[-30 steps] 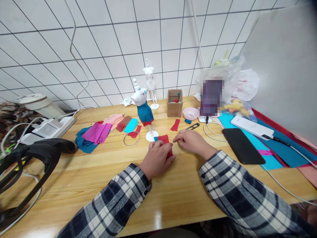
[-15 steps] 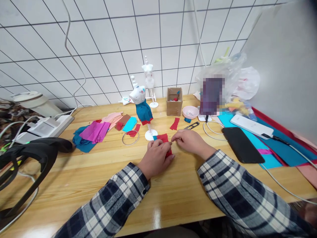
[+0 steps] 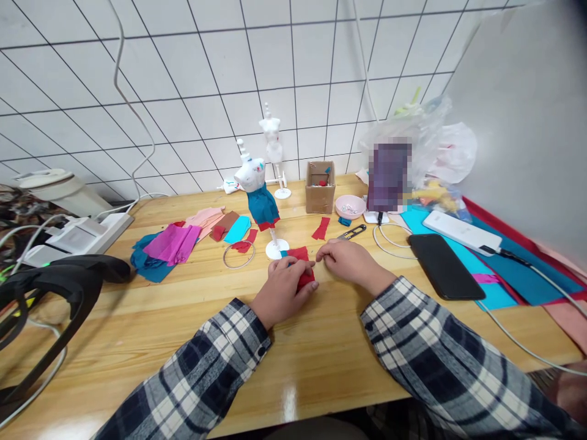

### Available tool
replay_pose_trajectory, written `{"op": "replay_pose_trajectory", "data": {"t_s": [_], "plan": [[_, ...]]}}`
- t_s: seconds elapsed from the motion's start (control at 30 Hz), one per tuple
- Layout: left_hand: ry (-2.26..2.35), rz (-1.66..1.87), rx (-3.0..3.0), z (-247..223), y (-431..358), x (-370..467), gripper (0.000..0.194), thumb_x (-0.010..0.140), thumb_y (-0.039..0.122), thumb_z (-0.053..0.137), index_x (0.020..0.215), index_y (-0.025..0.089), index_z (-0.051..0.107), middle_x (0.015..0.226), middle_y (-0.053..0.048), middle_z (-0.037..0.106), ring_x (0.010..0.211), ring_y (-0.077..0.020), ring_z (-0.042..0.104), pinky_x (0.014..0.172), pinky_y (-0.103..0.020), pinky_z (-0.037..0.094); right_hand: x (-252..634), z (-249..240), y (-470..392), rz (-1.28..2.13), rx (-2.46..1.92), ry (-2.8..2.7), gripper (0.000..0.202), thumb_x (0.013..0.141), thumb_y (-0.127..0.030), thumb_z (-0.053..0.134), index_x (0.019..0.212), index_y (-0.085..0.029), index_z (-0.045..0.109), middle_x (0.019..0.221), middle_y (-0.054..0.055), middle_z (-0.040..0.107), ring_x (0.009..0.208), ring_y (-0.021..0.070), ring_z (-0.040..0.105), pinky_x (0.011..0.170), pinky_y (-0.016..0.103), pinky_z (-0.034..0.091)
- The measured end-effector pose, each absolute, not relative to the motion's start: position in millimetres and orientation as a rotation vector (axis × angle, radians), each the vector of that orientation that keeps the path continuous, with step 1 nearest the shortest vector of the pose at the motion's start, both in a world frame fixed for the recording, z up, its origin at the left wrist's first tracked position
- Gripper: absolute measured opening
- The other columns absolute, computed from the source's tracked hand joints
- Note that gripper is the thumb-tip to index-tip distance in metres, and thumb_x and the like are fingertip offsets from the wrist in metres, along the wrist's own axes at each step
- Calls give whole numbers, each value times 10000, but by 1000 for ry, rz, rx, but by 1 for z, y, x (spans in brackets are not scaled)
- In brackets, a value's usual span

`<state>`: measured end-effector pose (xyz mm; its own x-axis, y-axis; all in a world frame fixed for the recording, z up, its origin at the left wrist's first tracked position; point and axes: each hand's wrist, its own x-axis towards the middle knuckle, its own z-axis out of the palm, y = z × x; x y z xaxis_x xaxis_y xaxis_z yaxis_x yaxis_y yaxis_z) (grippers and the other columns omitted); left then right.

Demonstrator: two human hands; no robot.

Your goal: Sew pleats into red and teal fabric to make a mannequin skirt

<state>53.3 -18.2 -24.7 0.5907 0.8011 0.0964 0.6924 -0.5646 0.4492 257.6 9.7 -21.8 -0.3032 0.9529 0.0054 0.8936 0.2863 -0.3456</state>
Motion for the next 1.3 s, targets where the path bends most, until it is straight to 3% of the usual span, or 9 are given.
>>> {"op": "replay_pose_trajectory", "data": {"t_s": [0.13,0.3,0.53,1.0,1.17,1.3], "plan": [[1199,433,2410,-28,-17,53,305,916,381,532,1179,229,565,1186,-79,622,1155,-258,489,1014,-474,332,260,-22,13,430,-1775,-2308,151,841,-256,575,903,-252,712,939,15,703,860,171,610,681,254,385],[1190,441,2432,-28,-18,53,260,906,376,546,1116,223,567,1247,-72,615,1153,-261,471,1013,-483,337,264,-24,17,494,-1764,-2274,172,848,-206,548,839,-236,717,928,18,702,858,158,607,688,245,375],[1208,491,2343,-29,-16,52,288,904,403,553,1135,232,560,1217,-59,627,1144,-244,489,1019,-470,360,261,-25,14,518,-1637,-2247,214,854,-274,600,1031,-282,720,934,-11,729,861,154,629,693,246,402],[1204,486,2283,-28,-15,53,276,904,393,557,1129,233,564,1177,-48,638,1118,-241,504,1007,-464,358,259,-24,13,433,-1685,-2296,167,857,-314,577,838,-284,740,881,-14,715,806,149,609,630,252,339],[1232,508,2282,-28,-15,53,212,898,373,558,1041,217,548,1241,-62,629,1145,-245,498,1015,-468,354,258,-22,13,385,-1766,-2305,178,842,-266,553,800,-254,725,855,3,699,762,144,584,599,257,308],[1203,432,2493,-26,-18,53,238,872,399,587,1011,208,554,1406,-73,540,1272,-300,407,1058,-521,290,258,-21,13,380,-1775,-2310,186,842,-261,543,810,-248,725,848,9,697,762,146,579,599,256,300]]}}
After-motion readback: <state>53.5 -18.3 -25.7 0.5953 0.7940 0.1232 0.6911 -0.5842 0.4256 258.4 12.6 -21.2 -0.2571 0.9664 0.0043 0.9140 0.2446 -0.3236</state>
